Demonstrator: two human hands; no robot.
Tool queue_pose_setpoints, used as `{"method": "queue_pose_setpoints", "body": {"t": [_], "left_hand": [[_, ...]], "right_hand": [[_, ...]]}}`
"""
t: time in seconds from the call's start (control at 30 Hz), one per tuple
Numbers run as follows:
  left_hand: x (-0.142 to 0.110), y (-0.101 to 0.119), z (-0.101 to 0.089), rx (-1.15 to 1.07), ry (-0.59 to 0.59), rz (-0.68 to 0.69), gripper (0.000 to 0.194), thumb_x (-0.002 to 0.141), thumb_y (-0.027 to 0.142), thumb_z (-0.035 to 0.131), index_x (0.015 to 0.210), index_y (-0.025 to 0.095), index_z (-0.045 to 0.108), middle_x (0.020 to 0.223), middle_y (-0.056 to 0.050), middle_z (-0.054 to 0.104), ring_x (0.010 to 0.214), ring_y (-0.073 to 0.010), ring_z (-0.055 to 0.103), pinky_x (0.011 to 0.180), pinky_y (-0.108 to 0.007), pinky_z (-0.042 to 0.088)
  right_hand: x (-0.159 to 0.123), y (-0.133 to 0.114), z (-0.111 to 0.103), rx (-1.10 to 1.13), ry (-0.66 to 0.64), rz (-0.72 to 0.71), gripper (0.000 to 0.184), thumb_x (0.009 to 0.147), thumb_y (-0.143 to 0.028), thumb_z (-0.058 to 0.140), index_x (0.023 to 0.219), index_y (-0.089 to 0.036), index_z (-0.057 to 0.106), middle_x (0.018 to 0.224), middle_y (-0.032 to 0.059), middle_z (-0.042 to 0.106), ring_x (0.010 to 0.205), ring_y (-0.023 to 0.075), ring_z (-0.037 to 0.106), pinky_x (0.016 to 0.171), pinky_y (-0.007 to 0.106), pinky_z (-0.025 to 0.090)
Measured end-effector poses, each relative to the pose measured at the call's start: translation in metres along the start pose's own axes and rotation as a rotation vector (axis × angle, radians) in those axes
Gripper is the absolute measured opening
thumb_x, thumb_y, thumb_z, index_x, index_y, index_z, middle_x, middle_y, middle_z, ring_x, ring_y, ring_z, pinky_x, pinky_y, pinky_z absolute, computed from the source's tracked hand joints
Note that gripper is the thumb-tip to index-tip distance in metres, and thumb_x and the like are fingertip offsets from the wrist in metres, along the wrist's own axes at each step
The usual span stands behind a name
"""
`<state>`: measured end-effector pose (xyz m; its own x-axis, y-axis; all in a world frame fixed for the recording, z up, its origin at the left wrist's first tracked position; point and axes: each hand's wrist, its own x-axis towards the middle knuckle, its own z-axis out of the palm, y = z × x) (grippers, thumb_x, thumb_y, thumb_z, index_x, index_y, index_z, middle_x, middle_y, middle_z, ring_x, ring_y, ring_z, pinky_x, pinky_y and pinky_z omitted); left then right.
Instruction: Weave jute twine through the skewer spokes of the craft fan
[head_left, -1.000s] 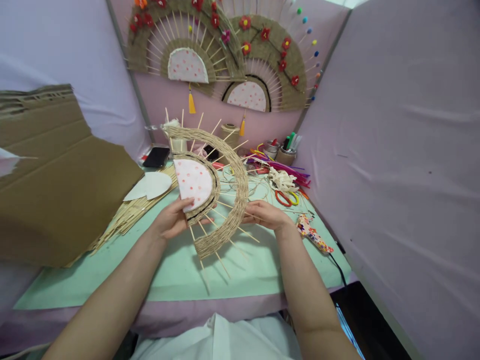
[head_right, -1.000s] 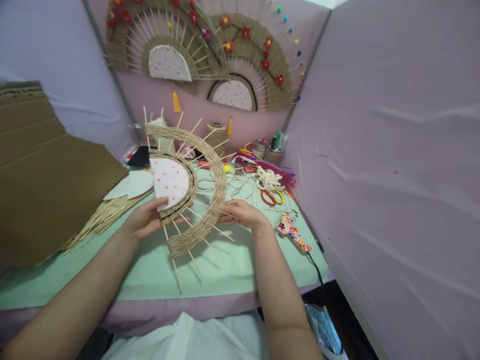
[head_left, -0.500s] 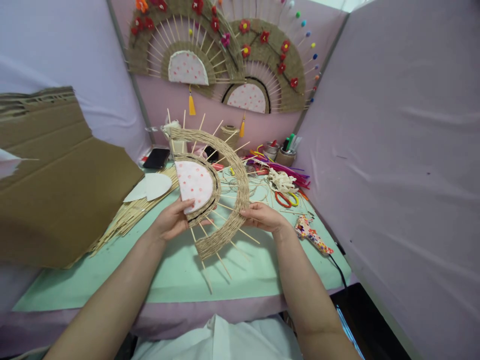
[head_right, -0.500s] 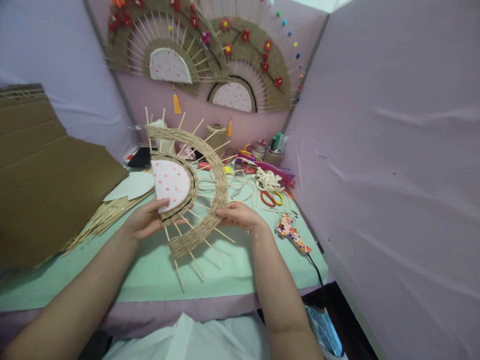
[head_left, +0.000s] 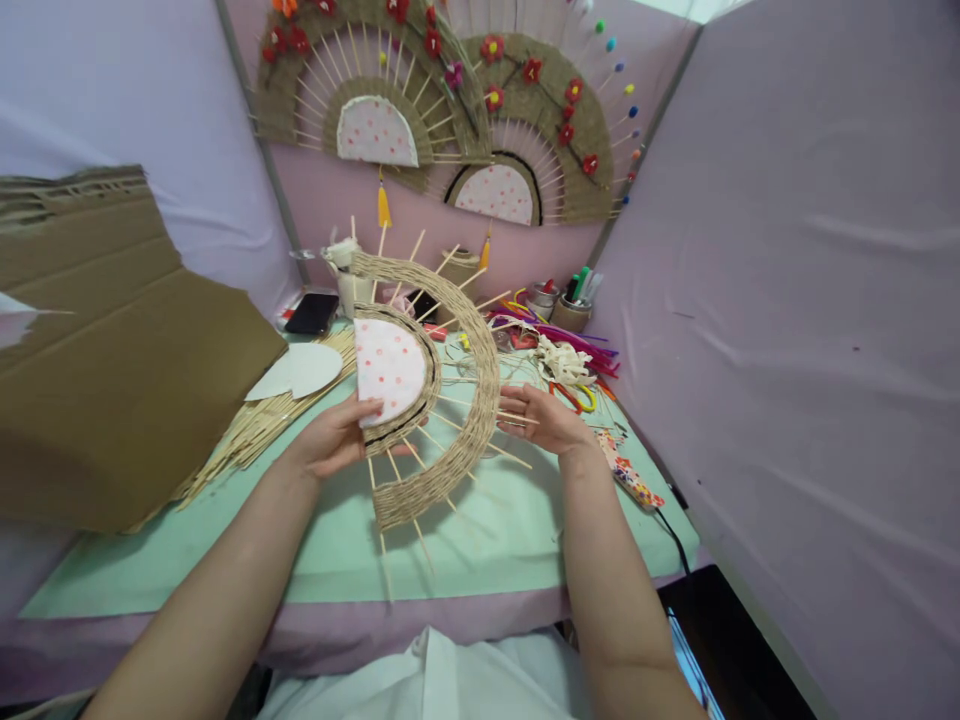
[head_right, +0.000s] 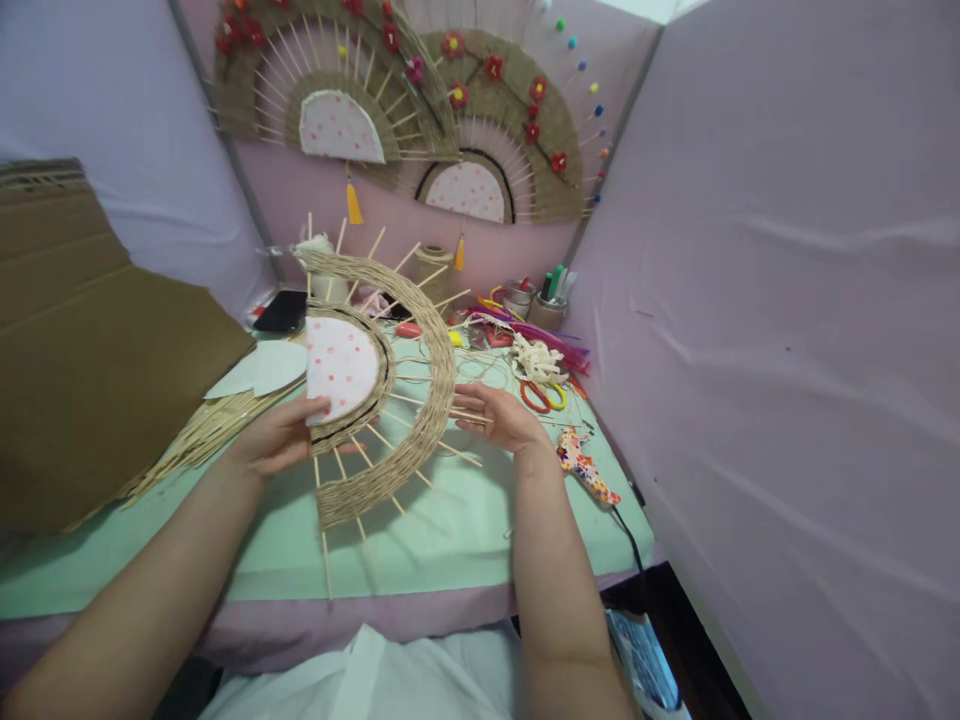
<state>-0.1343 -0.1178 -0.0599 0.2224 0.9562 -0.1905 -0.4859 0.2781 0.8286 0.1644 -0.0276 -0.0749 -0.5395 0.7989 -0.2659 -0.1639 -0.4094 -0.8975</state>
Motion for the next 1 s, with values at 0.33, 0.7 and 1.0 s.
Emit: {"method": "queue_pose_setpoints", "body": {"t": [0.33, 0.7, 1.0], "left_hand": [[-0.001, -0.003, 0.001, 0.048, -0.062, -0.057, 0.071, 0.083, 0.016, 0.059, 0.146, 0.028, 0.029, 0.124, -0.015, 0.064, 0.11, -0.0386, 0.061, 0.077, -0.056, 0.057], [0.001, 0.002, -0.005, 0.016, -0.017, -0.061, 0.063, 0.084, 0.014, 0.055, 0.144, 0.023, 0.036, 0.118, -0.017, 0.067, 0.107, -0.0385, 0.063, 0.076, -0.057, 0.057], [-0.002, -0.001, -0.008, 0.109, -0.035, -0.081, 0.064, 0.081, 0.015, 0.061, 0.14, 0.031, 0.042, 0.125, -0.013, 0.064, 0.104, -0.0371, 0.065, 0.074, -0.051, 0.059]], "right_hand": [[0.005, 0.014, 0.007, -0.168, -0.115, 0.025, 0.036, 0.06, -0.037, 0.082, 0.086, -0.015, 0.072, 0.087, 0.0061, 0.073, 0.077, 0.0164, 0.067, 0.077, 0.032, 0.052], [0.001, 0.004, -0.002, -0.105, 0.011, -0.007, 0.026, 0.073, -0.036, 0.072, 0.093, -0.019, 0.072, 0.095, 0.0071, 0.074, 0.083, 0.0173, 0.068, 0.083, 0.032, 0.052], [0.0, 0.005, -0.008, -0.08, -0.041, -0.005, 0.026, 0.07, -0.035, 0.076, 0.087, -0.016, 0.072, 0.085, 0.0048, 0.074, 0.074, 0.014, 0.068, 0.077, 0.027, 0.052]]}}
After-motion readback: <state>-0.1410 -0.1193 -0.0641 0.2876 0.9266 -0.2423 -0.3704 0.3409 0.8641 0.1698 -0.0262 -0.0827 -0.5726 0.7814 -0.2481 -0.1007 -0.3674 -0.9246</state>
